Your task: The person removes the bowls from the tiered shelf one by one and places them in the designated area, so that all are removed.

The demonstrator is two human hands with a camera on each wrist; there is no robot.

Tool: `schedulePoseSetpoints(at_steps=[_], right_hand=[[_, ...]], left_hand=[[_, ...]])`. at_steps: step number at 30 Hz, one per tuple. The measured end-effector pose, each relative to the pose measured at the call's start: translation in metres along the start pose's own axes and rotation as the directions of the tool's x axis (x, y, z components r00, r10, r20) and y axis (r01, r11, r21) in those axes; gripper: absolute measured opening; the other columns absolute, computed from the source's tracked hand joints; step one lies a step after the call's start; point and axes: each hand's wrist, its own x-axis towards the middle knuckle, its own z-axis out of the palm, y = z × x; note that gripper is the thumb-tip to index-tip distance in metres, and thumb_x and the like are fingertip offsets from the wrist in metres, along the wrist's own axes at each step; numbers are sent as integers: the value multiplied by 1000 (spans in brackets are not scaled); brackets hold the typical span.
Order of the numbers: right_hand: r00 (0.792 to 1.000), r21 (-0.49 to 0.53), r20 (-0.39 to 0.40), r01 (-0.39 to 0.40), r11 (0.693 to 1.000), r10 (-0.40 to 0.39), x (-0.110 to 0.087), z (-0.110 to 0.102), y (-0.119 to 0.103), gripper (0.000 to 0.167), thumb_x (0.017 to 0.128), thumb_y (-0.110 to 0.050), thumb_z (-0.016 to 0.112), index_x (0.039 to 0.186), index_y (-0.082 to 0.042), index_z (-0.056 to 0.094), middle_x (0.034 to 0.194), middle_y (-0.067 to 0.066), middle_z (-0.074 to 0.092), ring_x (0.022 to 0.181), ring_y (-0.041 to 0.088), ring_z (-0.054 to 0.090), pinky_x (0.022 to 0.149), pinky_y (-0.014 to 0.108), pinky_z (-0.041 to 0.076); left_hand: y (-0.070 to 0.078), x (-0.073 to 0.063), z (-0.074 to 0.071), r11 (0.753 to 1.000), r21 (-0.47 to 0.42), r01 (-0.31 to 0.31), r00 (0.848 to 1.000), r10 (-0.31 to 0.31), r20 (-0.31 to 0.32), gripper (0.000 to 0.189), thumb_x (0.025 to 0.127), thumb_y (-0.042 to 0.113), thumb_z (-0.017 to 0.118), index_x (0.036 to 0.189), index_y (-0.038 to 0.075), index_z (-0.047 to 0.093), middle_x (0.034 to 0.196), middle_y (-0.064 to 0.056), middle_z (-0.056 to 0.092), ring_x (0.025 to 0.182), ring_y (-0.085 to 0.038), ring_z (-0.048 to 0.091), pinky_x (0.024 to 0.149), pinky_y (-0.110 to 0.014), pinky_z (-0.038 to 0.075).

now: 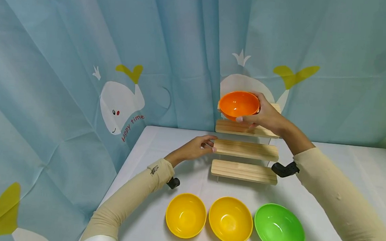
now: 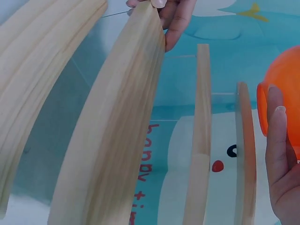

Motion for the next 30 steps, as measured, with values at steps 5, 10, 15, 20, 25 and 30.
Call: schedulePoseSetpoints(at_steps=[5, 10, 15, 20, 25, 30], right_hand=[[1000, -15, 0, 10, 1000, -10, -9, -4, 2, 96, 85, -15, 79, 157, -16, 16, 149, 11, 35, 117, 28, 48, 66, 36, 61], [1000, -38, -2, 11, 999, -12, -17, -9, 6, 94, 86, -15, 79, 156, -18, 17, 147, 10, 38, 114, 28, 50, 68, 35, 61], [1000, -50, 0, 6, 999, -6, -26, -13, 7, 95, 86, -15, 78, 157, -18, 15, 148, 10, 36, 114, 29, 48, 70, 34, 61], [1000, -60, 1, 22, 998, -22, -35, -16, 9, 95, 86, -13, 77, 157, -17, 15, 149, 11, 35, 114, 27, 46, 69, 35, 61], [999, -49, 9, 31, 998, -31, -42, -19, 14, 92, 85, -9, 77, 155, -20, 19, 145, 8, 38, 114, 26, 46, 67, 36, 61], [999, -52, 19, 40, 998, -39, -51, -21, 20, 91, 84, -6, 78, 154, -19, 20, 143, 7, 39, 111, 26, 48, 66, 36, 61]], left_hand=[[-1, 0, 0, 1000, -3, -7, 1000, 7, -2, 56, 102, 27, 60, 152, 9, 43, 132, -14, 61, 119, -24, 58, 102, -35, 48], [-2, 0, 1, 1000, -7, -6, 1000, 6, -4, 57, 102, 28, 60, 152, 10, 43, 133, -12, 60, 118, -23, 58, 102, -36, 48], [-1, 0, 1, 1000, -14, 1, 1000, -1, 0, 57, 102, 28, 60, 153, 10, 42, 134, -11, 60, 118, -23, 57, 102, -36, 48], [0, 0, 1, 1000, -15, 7, 1000, -7, -1, 57, 102, 28, 60, 153, 10, 42, 133, -11, 60, 118, -22, 57, 101, -35, 48], [0, 2, 2, 1000, -11, 10, 1000, -10, -6, 56, 101, 28, 61, 152, 11, 43, 133, -12, 61, 116, -22, 58, 100, -34, 48], [1, 1, 2, 1000, -5, 14, 1000, -14, -7, 56, 102, 28, 61, 152, 11, 43, 132, -12, 61, 115, -21, 58, 99, -34, 49]])
